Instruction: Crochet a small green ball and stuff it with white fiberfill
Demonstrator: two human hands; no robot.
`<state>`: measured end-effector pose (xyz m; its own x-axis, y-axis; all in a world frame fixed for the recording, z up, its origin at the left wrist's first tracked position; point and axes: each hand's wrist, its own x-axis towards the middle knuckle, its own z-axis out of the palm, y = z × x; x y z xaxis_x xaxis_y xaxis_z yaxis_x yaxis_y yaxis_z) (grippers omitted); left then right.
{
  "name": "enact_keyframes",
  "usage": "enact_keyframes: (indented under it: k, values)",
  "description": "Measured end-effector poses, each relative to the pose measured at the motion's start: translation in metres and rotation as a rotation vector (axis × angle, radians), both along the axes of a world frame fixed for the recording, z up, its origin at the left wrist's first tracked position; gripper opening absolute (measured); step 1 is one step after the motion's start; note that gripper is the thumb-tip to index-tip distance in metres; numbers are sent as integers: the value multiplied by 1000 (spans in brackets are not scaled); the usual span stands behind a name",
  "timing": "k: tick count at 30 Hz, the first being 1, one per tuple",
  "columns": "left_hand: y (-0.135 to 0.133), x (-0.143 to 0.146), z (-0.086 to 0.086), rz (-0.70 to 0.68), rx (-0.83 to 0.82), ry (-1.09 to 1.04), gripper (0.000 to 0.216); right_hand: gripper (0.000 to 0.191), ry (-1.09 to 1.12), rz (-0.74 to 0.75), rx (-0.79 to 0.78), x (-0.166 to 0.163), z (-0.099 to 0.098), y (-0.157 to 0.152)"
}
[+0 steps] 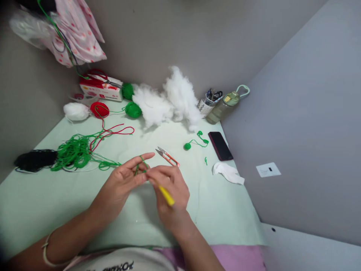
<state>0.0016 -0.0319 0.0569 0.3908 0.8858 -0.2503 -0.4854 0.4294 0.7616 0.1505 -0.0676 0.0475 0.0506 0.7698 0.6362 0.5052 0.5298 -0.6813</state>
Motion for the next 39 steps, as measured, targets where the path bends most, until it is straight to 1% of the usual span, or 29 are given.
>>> enact_keyframes:
  k: [1, 2, 3, 5, 7, 8, 10, 13, 17, 20, 24, 27, 29, 31, 33, 34, 35, 36, 37, 39]
  values:
    - [1, 0, 0, -18, -45, -37, 43, 42, -89, -6, 46, 1, 0, -1]
    - [2, 0, 0, -43, -99, -85, 42, 43, -133, -7, 78, 2, 0, -1]
    - [4, -1, -1, -69, -150, -131, 40, 42, -117, -6, 83, 3, 1, -1]
    - [7, -2, -1, -91, -206, -192, 35, 34, 99, -5, 14, 5, 4, 1]
    - [8, -4, -1, -75, -177, -181, 33, 26, 355, 25, -105, 5, 7, 5]
    - [8, -4, -1, -72, -138, -146, 34, 23, 433, 52, -155, 5, 7, 6]
    - [6, -4, -1, -78, -43, -57, 36, 19, 484, 107, -216, 3, 7, 9]
    - [3, -4, -1, -101, 44, 17, 32, 17, 550, 128, -274, 1, 5, 11]
    - [2, -9, -3, -162, 64, 57, 35, 17, 731, 157, -390, 2, 8, 14]
    - [4, -12, -5, -141, 79, 77, 35, 20, 788, 197, -429, 3, 12, 15]
    - [5, -13, -5, -128, 117, 75, 31, 21, 682, 189, -376, 6, 15, 11]
    - [4, -14, -7, -118, 145, 119, 31, 22, 502, 133, -301, 7, 14, 5]
    - [3, -13, -7, -85, 165, 171, 33, 23, 296, 91, -202, 6, 12, 0]
    - [1, -11, -5, -32, 158, 188, 37, 27, 17, 51, -52, 5, 9, -3]
    - [0, -9, -3, -17, 88, 109, 43, 32, -258, 2, 119, 3, 5, -5]
    - [0, -7, -1, -39, 32, 45, 44, 33, -353, -27, 179, 3, 3, -5]
    - [0, -6, 1, -76, -30, -20, 43, 33, -396, -49, 209, 3, 2, -5]
    - [1, -6, 2, -111, -91, -78, 41, 33, -374, -54, 212, 3, 2, -5]
    - [3, -6, 3, -136, -142, -124, 38, 32, -290, -46, 185, 4, 2, -4]
    - [5, -8, 3, -139, -187, -178, 34, 28, 1, -12, 78, 5, 4, 0]
